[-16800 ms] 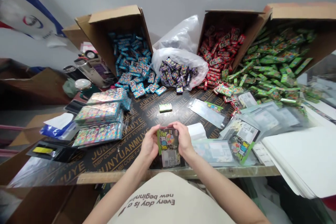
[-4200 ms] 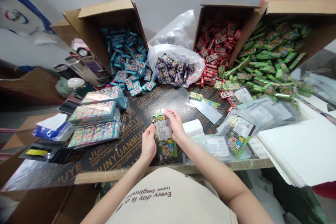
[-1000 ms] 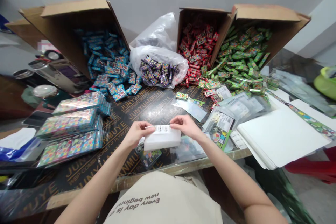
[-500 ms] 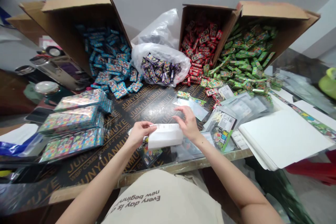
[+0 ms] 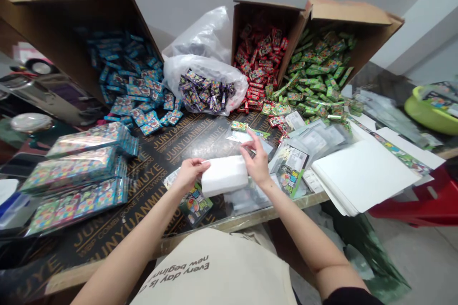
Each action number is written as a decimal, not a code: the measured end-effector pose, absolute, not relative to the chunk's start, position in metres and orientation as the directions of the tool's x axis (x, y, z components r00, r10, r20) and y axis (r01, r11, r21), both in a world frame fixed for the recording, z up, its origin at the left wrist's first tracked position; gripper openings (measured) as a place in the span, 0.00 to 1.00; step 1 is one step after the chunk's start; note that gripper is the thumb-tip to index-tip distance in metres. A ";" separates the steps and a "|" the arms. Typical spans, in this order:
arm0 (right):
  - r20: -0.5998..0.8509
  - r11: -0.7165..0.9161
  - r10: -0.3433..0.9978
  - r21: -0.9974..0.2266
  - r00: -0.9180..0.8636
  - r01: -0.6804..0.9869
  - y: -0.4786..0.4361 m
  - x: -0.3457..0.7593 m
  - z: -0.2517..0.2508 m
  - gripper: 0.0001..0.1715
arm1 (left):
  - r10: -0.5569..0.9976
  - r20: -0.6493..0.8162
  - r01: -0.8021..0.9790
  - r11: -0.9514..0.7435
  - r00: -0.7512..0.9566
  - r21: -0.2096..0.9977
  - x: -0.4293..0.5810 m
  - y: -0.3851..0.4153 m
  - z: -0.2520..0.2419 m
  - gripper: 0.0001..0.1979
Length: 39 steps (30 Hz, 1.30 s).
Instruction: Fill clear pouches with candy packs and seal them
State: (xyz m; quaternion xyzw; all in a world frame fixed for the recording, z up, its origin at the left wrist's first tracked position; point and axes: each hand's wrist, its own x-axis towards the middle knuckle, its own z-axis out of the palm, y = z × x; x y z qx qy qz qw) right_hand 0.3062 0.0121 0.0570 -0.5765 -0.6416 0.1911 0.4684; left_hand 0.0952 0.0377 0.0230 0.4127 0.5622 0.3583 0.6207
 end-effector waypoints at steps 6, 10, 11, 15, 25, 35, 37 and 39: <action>0.160 0.171 0.983 -0.590 -0.093 0.790 -0.010 0.347 -0.002 0.32 | 0.931 -0.349 0.208 0.363 -0.103 0.908 0.099 0.082 -0.021 0.09; 0.228 0.231 0.967 -0.584 -0.116 0.778 -0.024 0.351 -0.010 0.32 | 0.954 -0.259 0.385 0.298 -0.150 0.873 0.102 0.089 -0.029 0.03; 0.237 0.242 0.964 -0.594 -0.121 0.768 -0.025 0.351 -0.009 0.32 | 0.960 -0.241 0.425 0.280 -0.145 0.861 0.103 0.088 -0.029 0.03; 0.272 0.279 0.954 -0.640 -0.128 0.716 -0.023 0.351 0.000 0.34 | 0.977 -0.196 0.548 0.206 -0.078 0.811 0.107 0.076 -0.026 0.04; 0.292 0.245 0.950 -0.475 -0.111 0.845 -0.014 0.351 -0.019 0.39 | 0.983 -0.160 0.756 0.038 0.088 0.653 0.120 0.043 -0.011 0.05; 0.491 0.199 0.868 -0.493 0.081 0.847 -0.012 0.343 -0.006 0.34 | 0.999 0.010 0.914 0.035 -0.042 0.405 0.012 0.023 0.016 0.20; 0.485 0.198 0.859 -0.611 0.165 0.766 -0.004 0.327 0.009 0.34 | 0.996 -0.065 0.913 0.075 -0.053 0.400 -0.006 0.014 0.012 0.21; 0.436 0.226 0.881 -0.728 0.183 0.647 0.007 0.306 0.025 0.33 | 0.995 -0.085 0.883 0.082 -0.048 0.462 -0.010 0.007 0.008 0.20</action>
